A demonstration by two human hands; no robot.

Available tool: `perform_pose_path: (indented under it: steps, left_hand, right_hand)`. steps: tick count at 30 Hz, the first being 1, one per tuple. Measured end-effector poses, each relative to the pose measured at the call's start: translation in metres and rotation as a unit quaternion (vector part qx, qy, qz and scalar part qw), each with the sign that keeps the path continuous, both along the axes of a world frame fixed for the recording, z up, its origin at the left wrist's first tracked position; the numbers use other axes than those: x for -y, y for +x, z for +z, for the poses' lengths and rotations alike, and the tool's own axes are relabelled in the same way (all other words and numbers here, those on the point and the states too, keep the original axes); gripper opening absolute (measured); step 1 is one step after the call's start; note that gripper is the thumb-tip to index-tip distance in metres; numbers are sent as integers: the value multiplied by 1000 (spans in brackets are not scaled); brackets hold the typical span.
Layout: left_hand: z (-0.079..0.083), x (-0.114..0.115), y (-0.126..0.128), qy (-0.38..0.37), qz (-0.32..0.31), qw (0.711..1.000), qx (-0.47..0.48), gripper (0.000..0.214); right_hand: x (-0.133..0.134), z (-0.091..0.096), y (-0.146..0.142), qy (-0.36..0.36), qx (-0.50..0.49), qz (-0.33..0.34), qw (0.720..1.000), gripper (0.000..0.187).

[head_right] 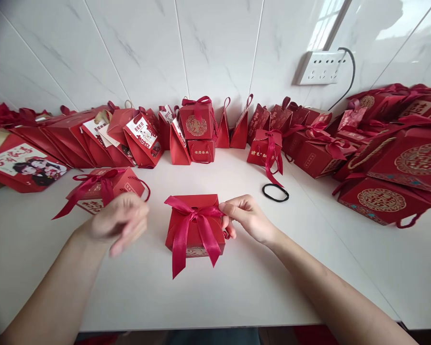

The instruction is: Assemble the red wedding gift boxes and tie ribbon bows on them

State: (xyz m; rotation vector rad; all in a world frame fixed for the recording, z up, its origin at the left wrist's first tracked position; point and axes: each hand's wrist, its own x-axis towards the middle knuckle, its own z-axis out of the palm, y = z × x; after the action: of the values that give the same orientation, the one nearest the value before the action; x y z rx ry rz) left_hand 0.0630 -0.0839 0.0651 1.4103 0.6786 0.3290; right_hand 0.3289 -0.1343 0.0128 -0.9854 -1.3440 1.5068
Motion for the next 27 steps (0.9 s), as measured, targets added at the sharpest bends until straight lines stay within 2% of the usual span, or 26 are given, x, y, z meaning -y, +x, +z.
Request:
perform_pose_path:
  steps: [2,3,4,9,13,19,27]
  left_hand:
    - [-6,-3,9,38,164,985,34,48]
    - [-10,-3,14,56,211,975,25,47]
    - [-14,-3,20,71,231,970,5,47]
    - [-24,6,35,97,186,976,-64,51]
    - [-23,10,38,131,204,968,-57,45]
    - [-22,12,39,183,189,964,-31,39]
    - [-24,8,39,183,174,968,-14,38]
  right_hand:
    - [0,0,0,-1,-2,0,1000,44]
    - [0,0,-1,-1,-4,-2,1000,46]
    - [0,0,-1,-1,-8,-4,1000,48]
    - [1,0,-4,-6,-11,-5,1000,51]
    - [1,2,-6,-14,-3,0,1000,49]
    - [-1,2,-3,-16,-6,-17,1000,47]
    - [-2,2,0,-12,-18,-44,999,43]
